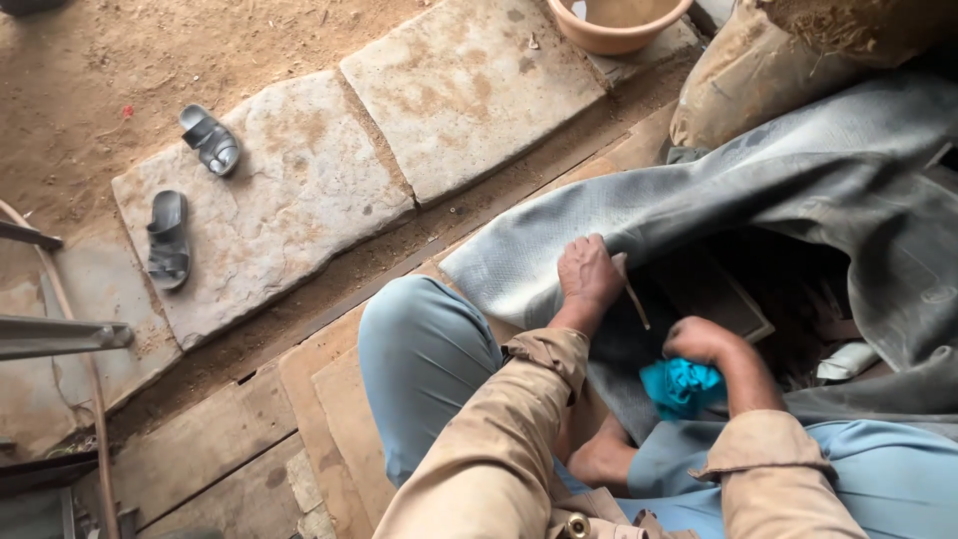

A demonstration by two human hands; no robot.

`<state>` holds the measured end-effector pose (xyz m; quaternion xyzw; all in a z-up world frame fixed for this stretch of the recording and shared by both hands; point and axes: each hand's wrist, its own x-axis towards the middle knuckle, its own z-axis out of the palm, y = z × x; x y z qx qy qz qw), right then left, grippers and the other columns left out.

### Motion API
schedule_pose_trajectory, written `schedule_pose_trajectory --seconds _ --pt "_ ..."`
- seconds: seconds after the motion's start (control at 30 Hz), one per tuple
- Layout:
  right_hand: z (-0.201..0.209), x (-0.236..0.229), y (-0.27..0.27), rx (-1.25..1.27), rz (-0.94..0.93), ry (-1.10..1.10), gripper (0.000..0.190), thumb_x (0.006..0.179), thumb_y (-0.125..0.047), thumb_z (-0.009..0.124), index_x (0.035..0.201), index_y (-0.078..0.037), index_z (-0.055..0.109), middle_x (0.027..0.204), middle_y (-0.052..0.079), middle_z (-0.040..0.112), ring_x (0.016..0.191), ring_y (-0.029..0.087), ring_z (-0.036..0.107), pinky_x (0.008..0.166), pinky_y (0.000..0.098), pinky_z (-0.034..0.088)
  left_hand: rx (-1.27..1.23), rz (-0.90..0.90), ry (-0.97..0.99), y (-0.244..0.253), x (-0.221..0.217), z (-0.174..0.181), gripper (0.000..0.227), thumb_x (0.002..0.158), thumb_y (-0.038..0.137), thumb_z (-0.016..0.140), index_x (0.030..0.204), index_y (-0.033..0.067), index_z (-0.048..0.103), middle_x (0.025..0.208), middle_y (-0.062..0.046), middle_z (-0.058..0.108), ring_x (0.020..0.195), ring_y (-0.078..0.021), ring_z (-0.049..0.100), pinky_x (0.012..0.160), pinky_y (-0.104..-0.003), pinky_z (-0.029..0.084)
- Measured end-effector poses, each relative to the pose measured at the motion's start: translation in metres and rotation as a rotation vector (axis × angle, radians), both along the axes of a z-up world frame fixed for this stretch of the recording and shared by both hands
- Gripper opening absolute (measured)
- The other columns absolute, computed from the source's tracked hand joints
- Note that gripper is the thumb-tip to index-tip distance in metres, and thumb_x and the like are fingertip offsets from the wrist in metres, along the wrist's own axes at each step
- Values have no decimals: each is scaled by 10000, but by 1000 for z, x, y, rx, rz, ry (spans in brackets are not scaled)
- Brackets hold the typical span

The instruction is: Repairing a vehicle inner tube by manipulating the valve core, cleaning the surface with a cloth, and using a mechanical press.

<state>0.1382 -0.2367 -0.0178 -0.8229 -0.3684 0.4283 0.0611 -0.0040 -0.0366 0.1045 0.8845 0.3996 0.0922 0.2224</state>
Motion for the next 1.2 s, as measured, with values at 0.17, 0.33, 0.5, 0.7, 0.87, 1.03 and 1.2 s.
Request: schedule_pose_trajectory --seconds 0.17,0.33,0.5,0.7,0.87,1.03,1.2 --pt "55 -3 -11 -104 -11 82 265 739 -191 769 949 -50 847 902 145 825 831 267 774 803 365 595 -278 1 82 -18 14 -31 473 992 475 586 1091 44 754 1155 -216 755 1117 -372 706 979 -450 528" --pt "81 -12 9 737 -866 557 227 955 -185 713 1064 15 721 941 99 732 824 218 670 772 386 540 -714 169 -205 -23 26 -100 628 942 557 596 1173 -13 721 1177 -269 701 1168 -420 649 975 -469 496" --pt "79 -24 43 1110 -1080 682 223 995 -218 702 1128 -39 687 1043 41 715 946 144 675 889 309 550 -1005 330 -431 -17 17 -50 809 928 676 556 1204 -76 668 1116 -269 711 1067 -401 679 895 -473 514" --pt "14 -50 80 740 -562 0 441 939 -276 715 1307 -53 617 1135 160 688 1037 298 647 910 421 505 -1179 373 -322 -4 7 -31 1025 851 829 494 1188 -119 688 1112 -247 678 971 -359 674 845 -492 538" --pt "-30 -43 52 440 -450 -269 517 898 -281 703 1357 -80 576 1145 265 690 1054 448 653 890 501 513 -1018 340 -391 -8 24 -88 1050 827 837 630 1137 -164 695 1193 -311 686 1108 -350 673 938 -415 501" --pt "-25 -38 31 449 -486 15 460 912 -318 709 1275 -48 620 1106 203 738 1018 313 716 896 442 538 -882 207 -193 -17 37 -121 876 858 743 571 967 -99 787 981 -333 762 975 -418 723 877 -463 524" --pt "1 -50 25 440 -576 326 454 930 -307 697 1292 -46 620 1144 117 737 1045 220 676 918 395 517 -849 268 -187 -20 32 -115 665 836 576 733 1016 -64 749 1019 -269 742 999 -379 713 877 -437 543"
